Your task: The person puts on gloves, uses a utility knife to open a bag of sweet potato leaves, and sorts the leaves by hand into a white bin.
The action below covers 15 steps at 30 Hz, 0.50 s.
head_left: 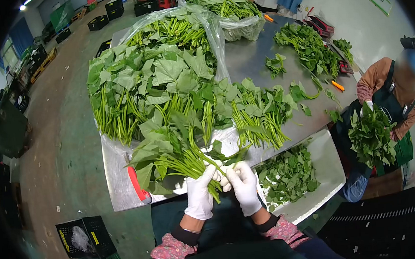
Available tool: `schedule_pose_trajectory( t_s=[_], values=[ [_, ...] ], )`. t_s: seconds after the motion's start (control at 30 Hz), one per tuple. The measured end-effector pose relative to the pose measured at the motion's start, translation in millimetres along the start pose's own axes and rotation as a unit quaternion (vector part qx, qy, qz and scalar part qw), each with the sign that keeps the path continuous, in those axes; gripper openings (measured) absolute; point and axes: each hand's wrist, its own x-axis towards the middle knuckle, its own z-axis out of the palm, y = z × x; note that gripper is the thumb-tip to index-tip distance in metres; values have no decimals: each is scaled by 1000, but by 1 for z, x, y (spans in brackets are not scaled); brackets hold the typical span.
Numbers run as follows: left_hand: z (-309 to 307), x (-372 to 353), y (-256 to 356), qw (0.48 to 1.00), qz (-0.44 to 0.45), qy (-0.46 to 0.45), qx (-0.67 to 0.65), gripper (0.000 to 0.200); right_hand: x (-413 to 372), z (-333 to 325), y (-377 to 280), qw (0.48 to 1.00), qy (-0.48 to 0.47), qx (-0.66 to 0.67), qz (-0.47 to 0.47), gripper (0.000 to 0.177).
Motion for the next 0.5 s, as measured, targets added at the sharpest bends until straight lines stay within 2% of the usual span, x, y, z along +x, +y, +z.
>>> schedule_pose_trajectory(
  t_s=[0.07, 0.1, 0.17, 0.23, 0.27, 0.37, 0.5],
  values=[
    [8, -1, -1, 998, 51, 22, -26, 11, 1, -4, -8, 995, 76, 29, -64, 16],
    [1, 2, 4, 998, 49, 13, -20, 13, 3, -11, -13, 988, 113, 43, -95, 18],
    [-18, 10, 14, 999, 47, -5, -11, 16, 30, -60, -9, 954, 184, 226, -78, 24],
    [-9, 4, 21, 999, 39, -8, 13, 18, 45, -81, -21, 907, 265, 323, -44, 27],
    [-1, 1, 25, 999, 34, -13, 24, 19, 44, -78, -25, 918, 256, 295, -71, 36],
    [9, -6, 21, 998, 0, -47, 50, 23, 32, -55, -34, 985, 69, 146, -58, 36],
    [11, -8, 16, 997, -19, -55, 50, 25, 20, -25, -25, 996, -83, 8, 9, 23]
  ],
)
